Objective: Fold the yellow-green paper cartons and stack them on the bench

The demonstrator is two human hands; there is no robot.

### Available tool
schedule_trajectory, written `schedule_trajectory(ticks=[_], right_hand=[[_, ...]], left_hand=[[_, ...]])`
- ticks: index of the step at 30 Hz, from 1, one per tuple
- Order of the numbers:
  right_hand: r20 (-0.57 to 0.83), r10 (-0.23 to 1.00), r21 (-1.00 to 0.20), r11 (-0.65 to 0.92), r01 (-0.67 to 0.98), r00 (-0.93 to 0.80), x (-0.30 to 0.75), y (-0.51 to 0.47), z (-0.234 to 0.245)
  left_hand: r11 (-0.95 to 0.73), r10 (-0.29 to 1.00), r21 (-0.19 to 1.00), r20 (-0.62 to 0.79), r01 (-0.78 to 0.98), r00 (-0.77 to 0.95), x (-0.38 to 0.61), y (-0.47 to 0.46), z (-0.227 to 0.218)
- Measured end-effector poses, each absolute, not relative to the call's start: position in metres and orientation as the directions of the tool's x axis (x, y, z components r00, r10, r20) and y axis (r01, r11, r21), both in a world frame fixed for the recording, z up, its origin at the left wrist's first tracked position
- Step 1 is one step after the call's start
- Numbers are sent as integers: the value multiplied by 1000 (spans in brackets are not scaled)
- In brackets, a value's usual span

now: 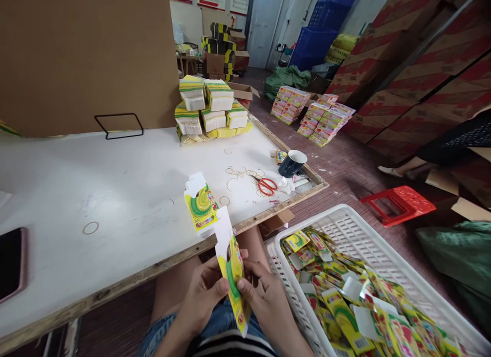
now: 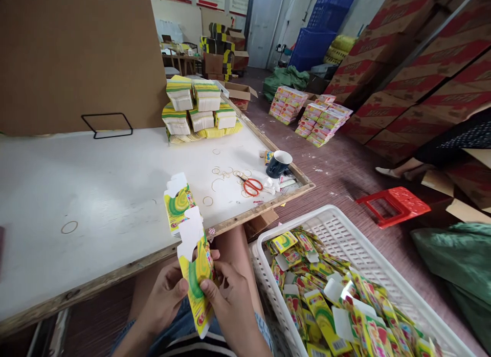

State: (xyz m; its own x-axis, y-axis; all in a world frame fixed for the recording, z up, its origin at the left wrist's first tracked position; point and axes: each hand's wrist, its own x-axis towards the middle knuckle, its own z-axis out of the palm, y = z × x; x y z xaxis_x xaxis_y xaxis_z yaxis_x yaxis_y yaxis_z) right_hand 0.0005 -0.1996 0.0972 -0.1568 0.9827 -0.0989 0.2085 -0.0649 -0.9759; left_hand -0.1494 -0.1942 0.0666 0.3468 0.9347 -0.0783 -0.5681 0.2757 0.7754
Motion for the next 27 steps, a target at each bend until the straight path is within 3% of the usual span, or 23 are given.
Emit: schedule_trajectory(ticks=[6,9,19,27], right_hand=[[-74,975,-952,-6,305,-211,8,-202,100],[-60,988,-943,-9,332,-143,7,-205,94],[-114,990,-947,-83,311,-81,5,-207,79],[12,992,-915,62,400,-126,4,-203,89]], left_hand=[[308,941,792,-171,-528,292,-148,-197,68],[317,942,812,-211,-490,259,-146,-198,66],[324,939,814,-215,-482,268,-140,-198,79],[313,949,839,-296,-445,109,-135,-201,69]])
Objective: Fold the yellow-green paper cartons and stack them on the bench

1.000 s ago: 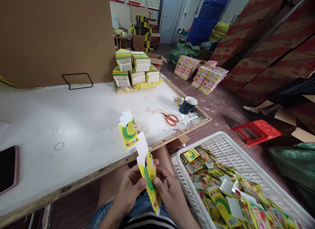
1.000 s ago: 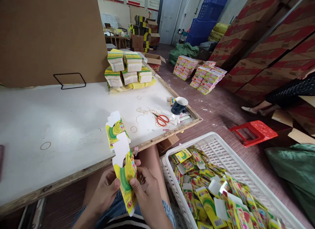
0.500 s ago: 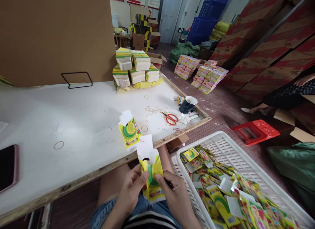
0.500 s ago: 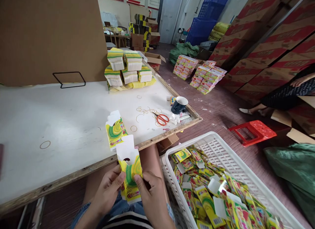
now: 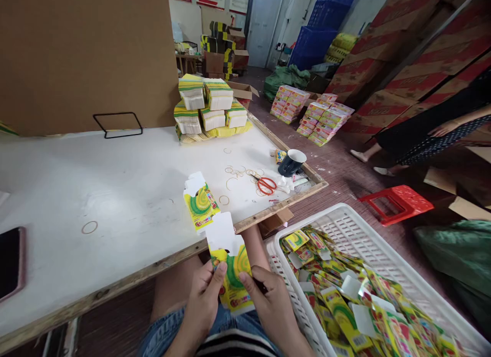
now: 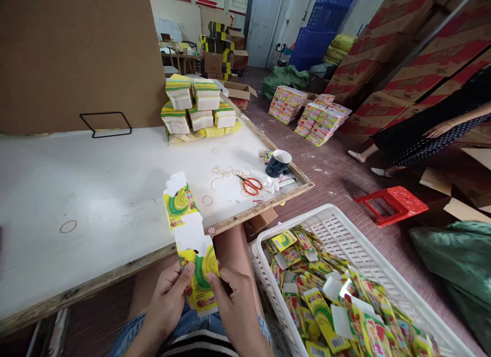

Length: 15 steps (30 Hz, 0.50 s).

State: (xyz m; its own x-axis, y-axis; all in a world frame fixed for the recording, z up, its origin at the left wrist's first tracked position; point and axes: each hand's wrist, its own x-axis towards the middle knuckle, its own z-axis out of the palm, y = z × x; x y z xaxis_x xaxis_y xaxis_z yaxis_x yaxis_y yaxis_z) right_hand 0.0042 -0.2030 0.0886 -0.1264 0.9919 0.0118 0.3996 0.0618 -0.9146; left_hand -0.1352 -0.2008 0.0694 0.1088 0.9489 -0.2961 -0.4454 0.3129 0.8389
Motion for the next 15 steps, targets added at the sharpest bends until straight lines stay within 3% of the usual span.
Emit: schedule_trajectory(ticks=[5,9,12,15], right_hand=[[29,998,-880,54,473,-60,5,-204,84],[4,998,-937,24,347,-60,11,-205,83],[21,995,-981,39,190,-95,19,-203,87],[12,979,-980,52,190,-203,30,-198,92]], left_hand=[[278,958,904,-286,-326,22,-135,-201,75],[247,961,933,-270,-260,-56,-136,-207,82],[248,968,941,-251,-231,18,-139,-209,86],[237,959,962,-208,-138,193,-147,-206,89]])
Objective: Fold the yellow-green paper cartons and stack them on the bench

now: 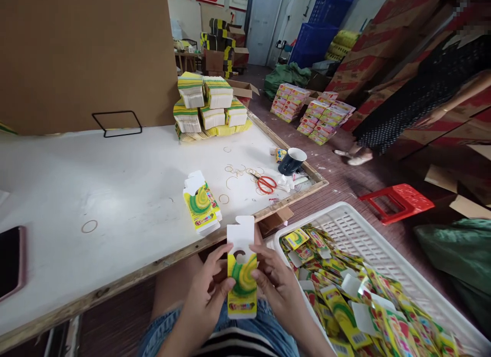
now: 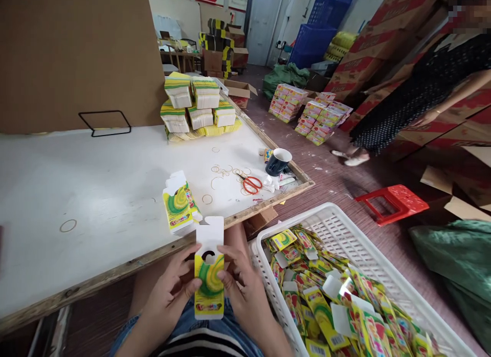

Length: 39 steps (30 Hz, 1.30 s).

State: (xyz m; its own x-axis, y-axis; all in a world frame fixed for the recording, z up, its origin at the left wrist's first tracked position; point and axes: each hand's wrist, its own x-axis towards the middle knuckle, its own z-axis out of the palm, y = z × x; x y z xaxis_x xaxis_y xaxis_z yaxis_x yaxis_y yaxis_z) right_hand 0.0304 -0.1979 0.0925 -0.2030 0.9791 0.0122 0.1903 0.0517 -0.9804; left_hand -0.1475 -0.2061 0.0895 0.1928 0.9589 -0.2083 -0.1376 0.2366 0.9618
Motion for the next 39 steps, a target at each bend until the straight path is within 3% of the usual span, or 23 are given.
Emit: schedule_trajectory(ticks=[3,6,12,17,22,27,34,39], right_hand=[[-1,953,-954,90,286,-304,40,-191,99],[28,943,-929,147,338,-332,41,-187,103],[83,987,-960,116,254,-139,37,-184,92],[138,961,-935,207,288,-242,50,-181,99],[-133,953,-958,-52,283,-271,48,-181,113],[-192,955,-949,-122,291,-226,40,-180,105],[-153,969,-864,-35,501,-197,39,-179,103],[-76,973,-918,17,396,-217,45,-177,100]], left_hand=[[238,911,967,-189,-92,366,-155,-203,90],[228,888,970,-169,-89,427,-156,-203,88],[317,886,912,-185,-262,426,-148,-204,90],[221,921,970,-171,-106,351,-146,-197,87],[194,943,980,-171,-52,286,-143,-196,81],[194,926,979,-165,-53,340,-143,-199,84],[227,937,967,-186,-111,296,-142,-195,91],[282,926,950,-234,-134,295,-139,-194,91]])
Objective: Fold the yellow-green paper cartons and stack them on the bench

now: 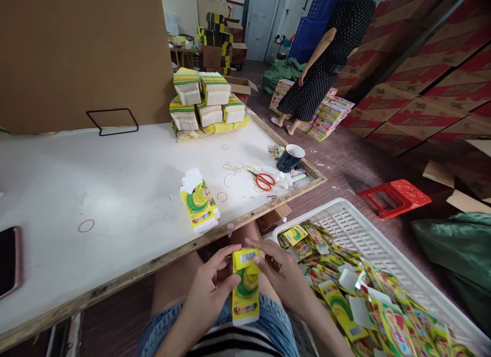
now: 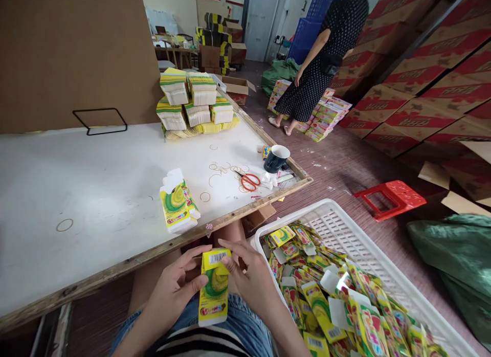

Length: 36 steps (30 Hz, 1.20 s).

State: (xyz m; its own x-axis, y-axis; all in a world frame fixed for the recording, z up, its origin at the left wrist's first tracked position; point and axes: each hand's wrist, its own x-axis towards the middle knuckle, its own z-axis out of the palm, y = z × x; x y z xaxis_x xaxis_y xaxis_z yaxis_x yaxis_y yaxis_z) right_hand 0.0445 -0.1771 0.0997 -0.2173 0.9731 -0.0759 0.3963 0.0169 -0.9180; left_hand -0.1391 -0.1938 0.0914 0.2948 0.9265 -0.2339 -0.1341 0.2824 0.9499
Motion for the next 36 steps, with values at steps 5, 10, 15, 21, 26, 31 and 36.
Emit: schedule_trajectory(ticks=[5,10,15,21,26,31,36], right_hand=[[-117,983,-983,-94,158,-140,40,-180,87],[227,966,-842,133,522,120,74,-179,102],[553,799,-455,53,889,235,113,-172,111],[293,950,-716,144,683,107,76,-172,94],[175,985,-828,150,541,-6,43,-170,98],[127,992,-864,123,488,-26,20,-162,97],[268,963,-753,202,627,12,-22,-117,85]], left_hand=[[248,938,957,-197,-154,286,-128,-200,87],[-71,985,979,38,190,169,-142,-187,95],[-196,967,694,253,692,19,-194,-138,100],[-192,979,550,166,813,118,-211,-116,99],[-205,972,494,202,845,118,-201,-124,101],[-236,965,497,221,835,141,-203,-126,98],[-291,951,547,256,785,175,-195,-136,89]])
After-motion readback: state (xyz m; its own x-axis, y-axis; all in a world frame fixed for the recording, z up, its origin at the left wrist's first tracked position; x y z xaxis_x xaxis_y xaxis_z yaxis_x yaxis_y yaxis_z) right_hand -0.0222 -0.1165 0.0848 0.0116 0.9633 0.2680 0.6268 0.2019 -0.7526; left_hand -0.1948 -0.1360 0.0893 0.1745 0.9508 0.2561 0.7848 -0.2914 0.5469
